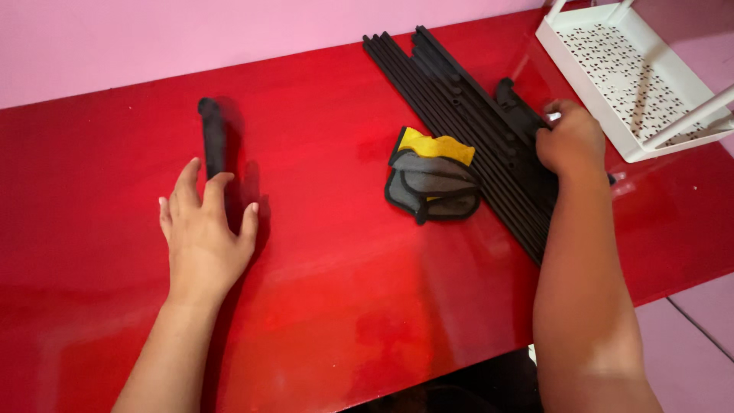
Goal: The person disassembles a black metal frame on a red table, removing rods and curved end pieces one by one. They then wipe the table surface and the removed parts with a yellow cloth, handling each component individually and placing them aside.
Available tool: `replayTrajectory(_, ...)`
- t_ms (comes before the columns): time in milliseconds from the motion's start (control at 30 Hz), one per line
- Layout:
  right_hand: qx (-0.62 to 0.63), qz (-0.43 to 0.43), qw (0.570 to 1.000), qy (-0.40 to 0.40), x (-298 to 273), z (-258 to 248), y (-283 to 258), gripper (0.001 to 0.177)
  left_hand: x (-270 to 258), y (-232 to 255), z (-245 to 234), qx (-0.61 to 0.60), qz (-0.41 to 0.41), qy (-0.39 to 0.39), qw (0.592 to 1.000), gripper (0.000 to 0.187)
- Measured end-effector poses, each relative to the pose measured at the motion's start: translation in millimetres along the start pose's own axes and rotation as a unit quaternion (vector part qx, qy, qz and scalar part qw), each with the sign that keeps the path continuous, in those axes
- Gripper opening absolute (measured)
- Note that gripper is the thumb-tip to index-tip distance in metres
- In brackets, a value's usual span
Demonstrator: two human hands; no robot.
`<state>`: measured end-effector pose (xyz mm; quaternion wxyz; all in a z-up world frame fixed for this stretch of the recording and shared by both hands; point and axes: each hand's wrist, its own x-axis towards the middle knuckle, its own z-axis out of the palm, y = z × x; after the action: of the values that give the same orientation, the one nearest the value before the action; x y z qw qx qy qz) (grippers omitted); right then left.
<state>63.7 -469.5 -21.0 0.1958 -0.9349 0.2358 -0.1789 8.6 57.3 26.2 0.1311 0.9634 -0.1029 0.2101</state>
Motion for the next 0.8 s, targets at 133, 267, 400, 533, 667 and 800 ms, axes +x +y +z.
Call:
replayTrajectory(133,-0.013,0.013,1.0,0.015,3,2,1,0.033,-1,-3,3,-0.006,-0.004,-0.01,1.0,0.05)
replayTrajectory(267,0.013,-0.024,0.996,0.079,-4,-8,-10,0.024,1,-4,4,-0.005,-0.011,-0.026,1.0,0.045)
replayTrajectory(400,0.064,-0.189,0.955,0.218,-22,-28,-40,0.029,1,-1,-2,-0.002,-0.018,-0.028,0.999,0.048)
replayTrajectory(533,0.184,-0.326,0.911,0.172,-48,-41,-88,0.021,0,7,-7,-0.023,0.008,0.02,1.0,0.053)
replayTrajectory(667,0.264,-0.307,0.913,0.053,-85,-37,-137,0.014,-4,19,-7,-0.083,0.066,0.044,0.993,0.044)
replayTrajectory(800,0.251,-0.328,0.91,-0.024,-103,-39,-163,0.009,-6,28,-6,-0.128,0.076,0.013,0.989,0.042)
